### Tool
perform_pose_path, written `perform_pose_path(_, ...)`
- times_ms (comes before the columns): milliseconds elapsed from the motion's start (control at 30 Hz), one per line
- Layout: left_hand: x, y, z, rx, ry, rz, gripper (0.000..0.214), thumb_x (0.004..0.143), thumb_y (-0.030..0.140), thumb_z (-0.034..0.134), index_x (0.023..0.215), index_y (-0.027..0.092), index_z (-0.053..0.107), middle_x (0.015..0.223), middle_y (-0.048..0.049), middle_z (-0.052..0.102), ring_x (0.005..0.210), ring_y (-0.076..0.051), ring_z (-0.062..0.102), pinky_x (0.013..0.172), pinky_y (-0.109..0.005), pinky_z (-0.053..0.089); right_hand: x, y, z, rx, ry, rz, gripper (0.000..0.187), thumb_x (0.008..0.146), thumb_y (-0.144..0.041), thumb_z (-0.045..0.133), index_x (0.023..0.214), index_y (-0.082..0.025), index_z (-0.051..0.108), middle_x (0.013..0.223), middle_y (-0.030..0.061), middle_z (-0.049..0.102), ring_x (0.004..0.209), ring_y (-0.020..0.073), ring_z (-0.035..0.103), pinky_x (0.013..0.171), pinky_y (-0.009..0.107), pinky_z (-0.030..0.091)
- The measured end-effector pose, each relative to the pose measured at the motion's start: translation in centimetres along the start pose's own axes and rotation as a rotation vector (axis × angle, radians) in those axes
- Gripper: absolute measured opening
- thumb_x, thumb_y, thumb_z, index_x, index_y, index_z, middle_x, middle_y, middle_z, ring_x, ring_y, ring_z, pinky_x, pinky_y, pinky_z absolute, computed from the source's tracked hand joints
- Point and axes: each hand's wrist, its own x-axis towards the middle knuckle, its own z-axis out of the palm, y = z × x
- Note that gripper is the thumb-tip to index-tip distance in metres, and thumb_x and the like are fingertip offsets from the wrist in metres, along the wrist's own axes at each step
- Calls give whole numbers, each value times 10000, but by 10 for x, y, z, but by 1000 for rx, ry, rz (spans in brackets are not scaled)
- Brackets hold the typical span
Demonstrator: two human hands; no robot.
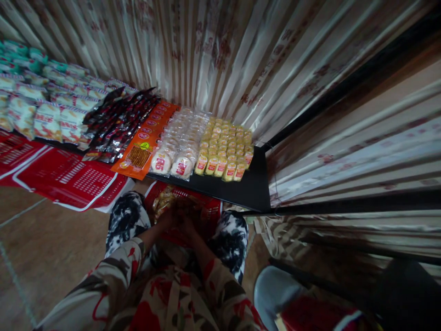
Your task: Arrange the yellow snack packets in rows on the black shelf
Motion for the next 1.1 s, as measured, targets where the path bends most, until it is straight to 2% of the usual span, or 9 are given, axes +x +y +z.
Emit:
perform_pose_path(100,0,0,-1,66,-12,-22,144,737,183,520,704,116,643,714,-97,641,758,-216,609,707,-298,433,1,4,-1,-7,27,42,188,657,-120,536,804,-167,644,803,73,674,809,225,619,754,334,474)
perform_pose_path(200,1,4,-4,92,-25,-11,172,751,241,530,812,163,671,867,-87,672,842,-211,613,744,-272,435,2,5,-7,-14,63,65,201,650,-109,546,811,-177,645,807,74,680,800,228,629,760,335,469)
perform_pose_path(400,-3,30,-18,51,8,66,284,772,246,505,1008,199,656,1012,-73,676,928,-204,608,813,-275,437,5,-3,-29,-1,144,56,117,653,-172,584,762,-187,626,834,60,675,825,213,624,782,341,467)
perform_pose_path(567,-7,52,-36,-84,44,162,304,753,158,483,1002,166,656,1006,-63,682,912,-163,614,824,-239,445,-2,-20,-47,91,203,26,186,653,-212,586,836,-197,616,881,33,673,845,185,622,784,329,479)
perform_pose_path(767,-15,59,-52,-174,68,169,252,765,207,478,922,162,669,911,-39,692,848,-151,616,760,-229,464,-29,-42,-73,550,78,31,309,632,-344,625,887,-171,614,843,28,668,723,143,618,643,257,499)
perform_pose_path(833,-21,62,-55,-247,91,156,226,775,226,473,872,156,664,863,-36,685,822,-147,613,730,-224,467,-37,-46,-79,649,91,34,316,606,-352,657,859,-168,609,827,29,661,699,133,613,612,239,499)
perform_pose_path(900,-30,67,-56,-336,97,133,223,786,255,474,881,150,647,788,-28,671,754,-137,610,668,-217,471,-43,-50,-82,710,146,41,310,588,-345,680,835,-178,597,820,27,656,701,132,617,616,242,509)
perform_pose_path(1000,-44,79,-57,-460,79,119,288,787,301,502,1013,149,595,691,-4,634,633,-112,588,573,-200,457,-49,-57,-80,768,212,58,260,595,-314,690,796,-194,574,784,25,655,680,141,627,632,271,528)
perform_pose_path(1100,-53,93,-57,-504,106,136,357,747,294,569,1078,159,556,687,6,625,603,-102,580,543,-190,449,-53,-64,-75,809,236,56,201,634,-296,663,771,-208,545,743,20,653,661,147,634,638,285,536)
